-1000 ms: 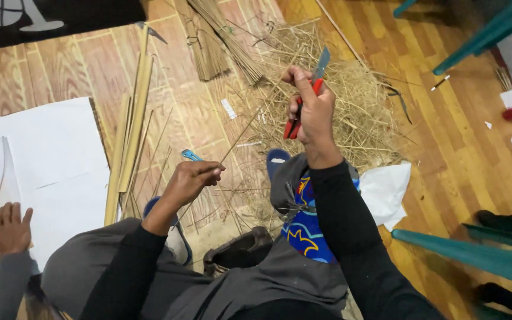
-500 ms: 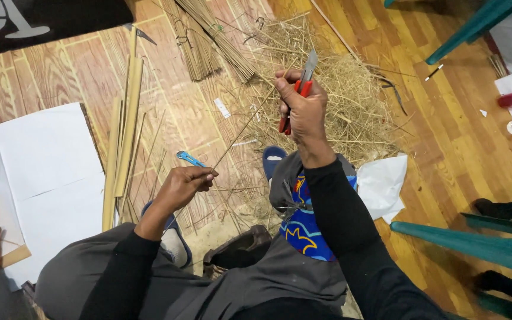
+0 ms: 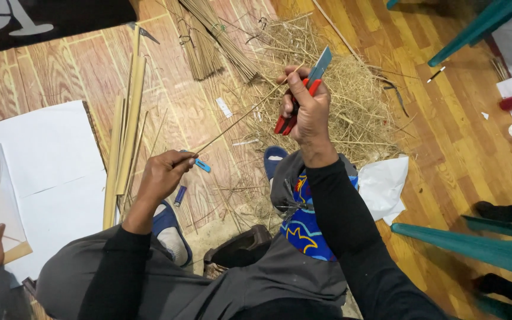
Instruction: A person sits on the floor and uses a utility knife to shave and peel thin bamboo sticks, likely preparing them for kite making or other crafts.
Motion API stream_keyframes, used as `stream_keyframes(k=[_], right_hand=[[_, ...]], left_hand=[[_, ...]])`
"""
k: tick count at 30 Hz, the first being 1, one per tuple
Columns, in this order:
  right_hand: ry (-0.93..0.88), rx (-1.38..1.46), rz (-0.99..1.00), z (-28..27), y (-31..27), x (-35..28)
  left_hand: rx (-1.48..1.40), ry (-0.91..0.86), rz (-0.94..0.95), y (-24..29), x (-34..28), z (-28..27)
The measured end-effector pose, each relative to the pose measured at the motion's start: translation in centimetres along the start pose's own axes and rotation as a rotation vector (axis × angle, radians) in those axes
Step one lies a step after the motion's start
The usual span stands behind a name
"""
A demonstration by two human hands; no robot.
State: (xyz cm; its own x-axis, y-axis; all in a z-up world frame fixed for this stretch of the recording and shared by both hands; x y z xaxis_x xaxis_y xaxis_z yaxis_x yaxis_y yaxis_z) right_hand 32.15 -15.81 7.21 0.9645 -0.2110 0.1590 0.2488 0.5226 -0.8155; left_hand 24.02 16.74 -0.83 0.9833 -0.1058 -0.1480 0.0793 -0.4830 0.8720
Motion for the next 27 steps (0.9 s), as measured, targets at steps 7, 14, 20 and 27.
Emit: stream_keyframes(k=[7,14,20,27], right_hand=[[-0.064,-0.014,0.016,0.5,0.9,-0.2],[-0.030,-0.010,-0.002,0.5,-0.2,-0.1],[0.007,0.002,-0.008,-3.8,-0.4,2.1],[-0.050,-0.238,-0.154,-4.7,-4.2,0.8]], left_hand=[[-0.115,0.064,0.126,3.4,-1.0,0.6],[0.133,0.350,0.434,5.7,-1.4,-2.8],[0.416,0.476,0.687,7.0,-3.0,-7.9],[0.423,0.446,0.646,7.1,-6.0,-11.9]])
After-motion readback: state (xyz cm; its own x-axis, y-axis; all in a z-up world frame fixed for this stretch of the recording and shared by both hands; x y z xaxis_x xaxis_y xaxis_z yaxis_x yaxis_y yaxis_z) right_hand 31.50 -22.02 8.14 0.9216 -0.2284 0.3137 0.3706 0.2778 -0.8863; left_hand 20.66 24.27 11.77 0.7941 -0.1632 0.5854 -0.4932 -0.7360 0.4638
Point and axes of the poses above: each hand's wrist, its own x-axis towards the middle knuckle, its own z-axis out of the palm, y = z × x, the point moved 7 cm from there along x, towards the middle knuckle, and after that the axes turned 1 degree about -y, right-handed, at the moved point
